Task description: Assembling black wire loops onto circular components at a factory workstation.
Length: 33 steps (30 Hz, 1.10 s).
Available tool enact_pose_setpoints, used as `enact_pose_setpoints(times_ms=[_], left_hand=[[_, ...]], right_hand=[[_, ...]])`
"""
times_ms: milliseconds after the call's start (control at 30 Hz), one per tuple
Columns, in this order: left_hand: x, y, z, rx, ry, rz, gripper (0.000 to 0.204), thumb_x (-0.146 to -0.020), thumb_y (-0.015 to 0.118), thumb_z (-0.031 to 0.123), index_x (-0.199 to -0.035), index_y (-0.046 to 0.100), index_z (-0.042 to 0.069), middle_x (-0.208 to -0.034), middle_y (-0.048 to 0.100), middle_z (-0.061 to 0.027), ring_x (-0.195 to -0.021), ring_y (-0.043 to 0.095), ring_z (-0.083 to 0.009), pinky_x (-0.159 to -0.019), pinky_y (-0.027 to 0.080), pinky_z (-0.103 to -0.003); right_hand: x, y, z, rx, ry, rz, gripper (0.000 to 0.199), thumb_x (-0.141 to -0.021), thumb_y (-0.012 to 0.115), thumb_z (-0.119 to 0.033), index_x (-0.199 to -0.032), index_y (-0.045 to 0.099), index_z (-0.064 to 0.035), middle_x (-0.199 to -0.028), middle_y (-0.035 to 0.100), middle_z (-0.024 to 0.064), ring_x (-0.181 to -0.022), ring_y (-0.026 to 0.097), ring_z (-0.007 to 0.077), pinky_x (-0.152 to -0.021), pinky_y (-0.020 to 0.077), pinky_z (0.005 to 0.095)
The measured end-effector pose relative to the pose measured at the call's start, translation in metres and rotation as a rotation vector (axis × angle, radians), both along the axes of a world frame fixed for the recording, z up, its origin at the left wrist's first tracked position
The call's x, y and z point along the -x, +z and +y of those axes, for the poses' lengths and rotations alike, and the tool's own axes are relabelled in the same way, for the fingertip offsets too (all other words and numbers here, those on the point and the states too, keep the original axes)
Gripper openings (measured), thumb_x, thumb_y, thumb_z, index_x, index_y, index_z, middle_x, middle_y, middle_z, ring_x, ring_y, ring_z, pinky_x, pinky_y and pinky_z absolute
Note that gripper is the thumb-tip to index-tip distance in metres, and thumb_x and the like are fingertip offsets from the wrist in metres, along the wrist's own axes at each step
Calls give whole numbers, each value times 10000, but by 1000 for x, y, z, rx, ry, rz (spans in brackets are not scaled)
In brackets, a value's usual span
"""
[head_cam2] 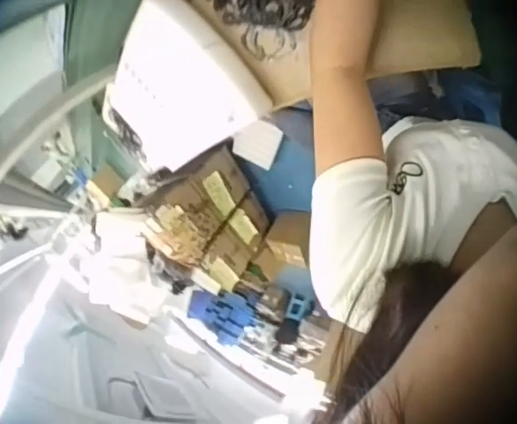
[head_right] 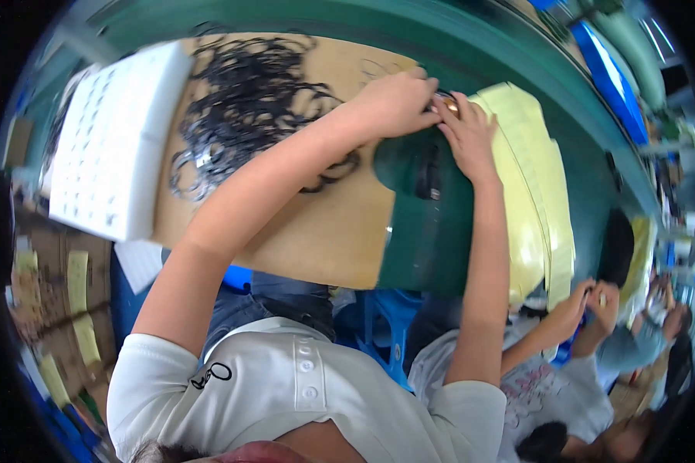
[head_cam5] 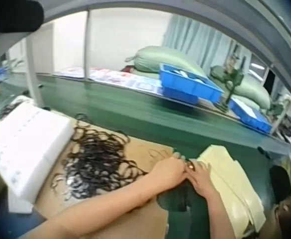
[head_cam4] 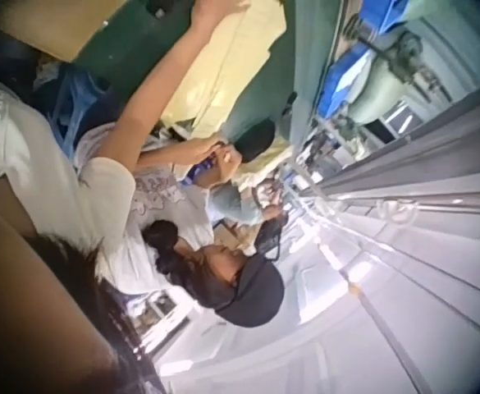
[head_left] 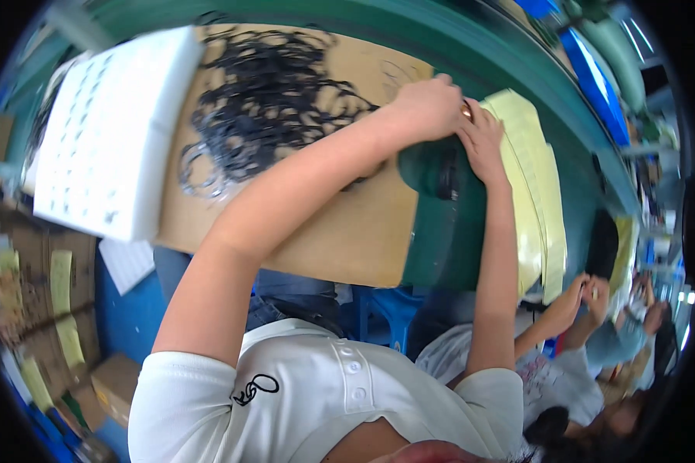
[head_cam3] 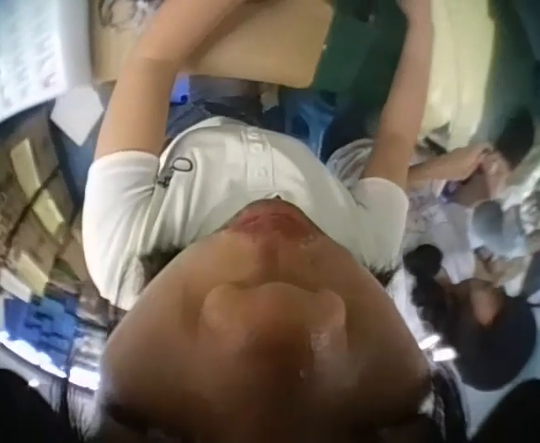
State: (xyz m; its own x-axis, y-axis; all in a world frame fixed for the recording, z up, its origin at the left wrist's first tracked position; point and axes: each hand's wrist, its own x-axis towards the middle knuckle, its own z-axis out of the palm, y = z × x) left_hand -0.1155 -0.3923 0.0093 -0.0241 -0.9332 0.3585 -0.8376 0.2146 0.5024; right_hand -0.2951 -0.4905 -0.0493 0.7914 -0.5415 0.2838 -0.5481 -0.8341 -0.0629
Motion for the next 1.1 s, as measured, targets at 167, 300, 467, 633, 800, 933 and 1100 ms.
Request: enact_pose_setpoints(times_ms=[167, 300, 467, 633, 800, 933, 1100], left_hand=[[-57, 80, 110, 52, 50, -86, 285, -739, 608, 192, -918, 544, -19, -791, 564, -150, -655, 557, -328, -620, 457, -369], [-100, 92, 220, 139, 199, -101, 364, -775, 617, 162, -1085, 550, -16, -803, 590, -95, -622, 545, -247, -594, 443, -319], [-167, 68, 332, 79, 709, 147, 234, -787, 597, 108, -986, 615, -14, -778, 629, -90, -623, 540, -176, -608, 446, -258], [-176, 49, 391, 67, 1008, 169, 190, -791, 587, 76, -959, 632, -2, -807, 638, -78, -650, 548, -163, -627, 444, -247], [-189, 36, 389, 97, 907, 200, 158, -786, 579, 45, -927, 639, 9, -823, 632, -75, -676, 548, -162, -641, 437, -246], [-184, 41, 377, 66, 856, 215, 129, -780, 573, 32, -888, 641, 8, -833, 601, -70, -704, 525, -159, -642, 424, -247], [-194, 35, 356, -8, 701, 123, 102, -765, 579, 28, -843, 637, -2, -822, 535, -62, -724, 483, -164, -639, 406, -259]], right_hand=[[-67, 13, -42, 274, 257, -159, 380, -830, 496, -187, -1208, 522, -207, -1208, 441, 29, -910, 453, 261, -829, 354, 399], [-118, 14, -132, 502, 258, -178, 377, -840, 490, -195, -1215, 522, -219, -1180, 467, 31, -840, 492, 261, -774, 392, 344], [-155, -3, -238, 679, -61, -59, 381, -859, 484, -294, -1236, 478, -346, -1169, 475, -31, -847, 512, 255, -737, 445, 371], [-209, -25, -256, 450, -240, 82, 417, -910, 372, -375, -1326, 344, -358, -1257, 415, -11, -946, 497, 293, -871, 362, 458], [-198, -59, -325, 78, -116, 57, 433, -919, 332, -395, -1349, 298, -355, -1320, 372, 36, -1077, 452, 327, -928, 286, 510], [-238, -36, -269, 2, -298, 143, 443, -916, 307, -412, -1348, 216, -438, -1441, 186, 56, -1212, 291, 413, -929, 236, 616], [-222, 7, -185, 314, -349, -94, 463, -908, 332, -431, -1353, 207, -417, -1431, 186, 80, -1178, 327, 422, -906, 286, 626]])
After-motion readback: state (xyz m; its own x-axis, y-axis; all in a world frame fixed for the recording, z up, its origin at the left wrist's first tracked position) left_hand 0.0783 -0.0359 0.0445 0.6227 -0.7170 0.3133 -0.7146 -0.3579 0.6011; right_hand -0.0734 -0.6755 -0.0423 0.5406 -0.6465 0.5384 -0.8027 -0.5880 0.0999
